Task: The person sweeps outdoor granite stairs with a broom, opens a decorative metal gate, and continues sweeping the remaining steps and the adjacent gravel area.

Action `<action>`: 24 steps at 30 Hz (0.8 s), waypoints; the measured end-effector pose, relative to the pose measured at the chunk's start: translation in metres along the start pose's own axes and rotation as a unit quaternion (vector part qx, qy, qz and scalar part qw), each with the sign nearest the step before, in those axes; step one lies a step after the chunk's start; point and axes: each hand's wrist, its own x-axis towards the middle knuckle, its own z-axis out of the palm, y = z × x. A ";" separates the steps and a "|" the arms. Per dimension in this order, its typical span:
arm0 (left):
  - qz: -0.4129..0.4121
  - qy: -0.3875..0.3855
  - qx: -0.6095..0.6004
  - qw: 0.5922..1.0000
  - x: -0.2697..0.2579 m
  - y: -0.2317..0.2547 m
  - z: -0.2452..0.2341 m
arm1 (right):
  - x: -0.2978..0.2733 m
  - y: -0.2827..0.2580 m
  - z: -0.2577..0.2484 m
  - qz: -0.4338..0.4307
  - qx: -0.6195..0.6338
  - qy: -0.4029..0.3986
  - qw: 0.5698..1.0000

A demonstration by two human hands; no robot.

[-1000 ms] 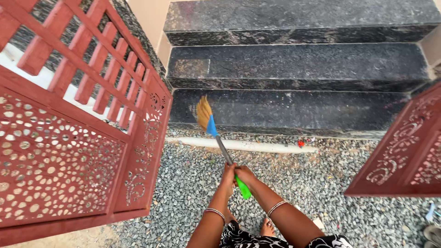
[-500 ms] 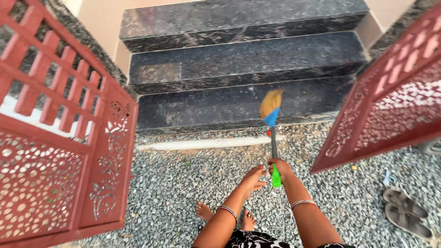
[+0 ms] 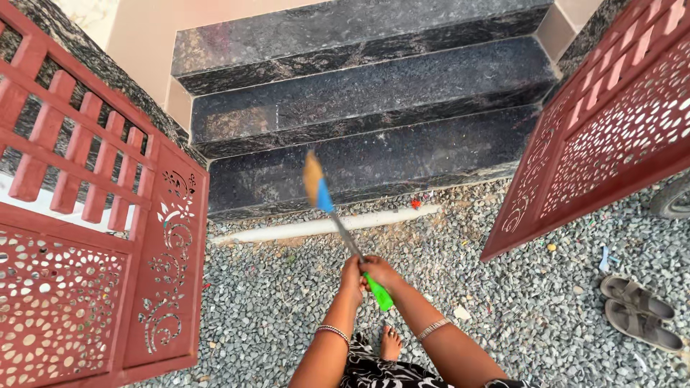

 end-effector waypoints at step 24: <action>-0.190 -0.293 0.158 0.924 0.011 -0.030 0.093 | -0.055 0.011 -0.074 -0.023 0.210 0.253 0.944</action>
